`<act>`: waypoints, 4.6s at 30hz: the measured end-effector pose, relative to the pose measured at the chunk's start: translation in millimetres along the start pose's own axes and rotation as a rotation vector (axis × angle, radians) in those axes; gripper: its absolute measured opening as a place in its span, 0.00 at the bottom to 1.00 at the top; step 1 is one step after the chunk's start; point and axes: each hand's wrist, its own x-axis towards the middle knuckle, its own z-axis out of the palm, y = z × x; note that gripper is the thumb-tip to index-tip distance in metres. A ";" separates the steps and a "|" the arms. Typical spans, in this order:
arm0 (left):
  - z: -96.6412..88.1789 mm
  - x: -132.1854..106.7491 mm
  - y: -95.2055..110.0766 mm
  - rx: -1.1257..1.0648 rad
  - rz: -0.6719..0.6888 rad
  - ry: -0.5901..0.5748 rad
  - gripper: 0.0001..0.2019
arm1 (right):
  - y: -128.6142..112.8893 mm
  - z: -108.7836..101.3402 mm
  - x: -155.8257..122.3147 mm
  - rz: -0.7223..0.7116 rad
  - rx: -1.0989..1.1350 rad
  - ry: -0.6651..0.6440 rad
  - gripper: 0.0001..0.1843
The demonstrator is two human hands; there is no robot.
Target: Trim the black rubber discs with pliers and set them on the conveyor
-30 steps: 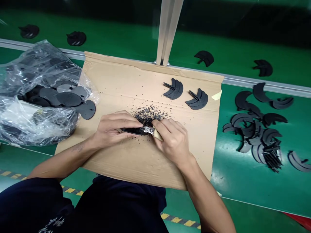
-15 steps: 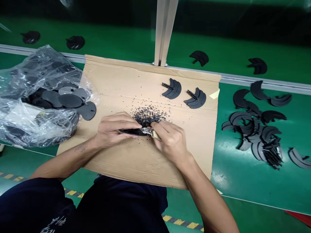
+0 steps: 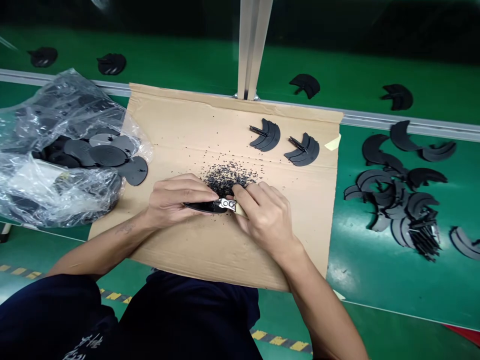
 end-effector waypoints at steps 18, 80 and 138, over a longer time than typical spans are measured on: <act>0.5 -0.9 1.9 0.141 0.098 0.011 0.08 | 3.5 7.0 -1.5 0.107 0.282 0.037 0.07; -18.5 12.3 13.5 0.758 0.135 -0.343 0.10 | -1.3 -7.4 12.6 0.711 1.338 -0.268 0.20; -50.7 18.3 -5.0 -0.150 -0.655 0.162 0.13 | 51.6 27.9 115.1 0.532 0.127 -0.143 0.18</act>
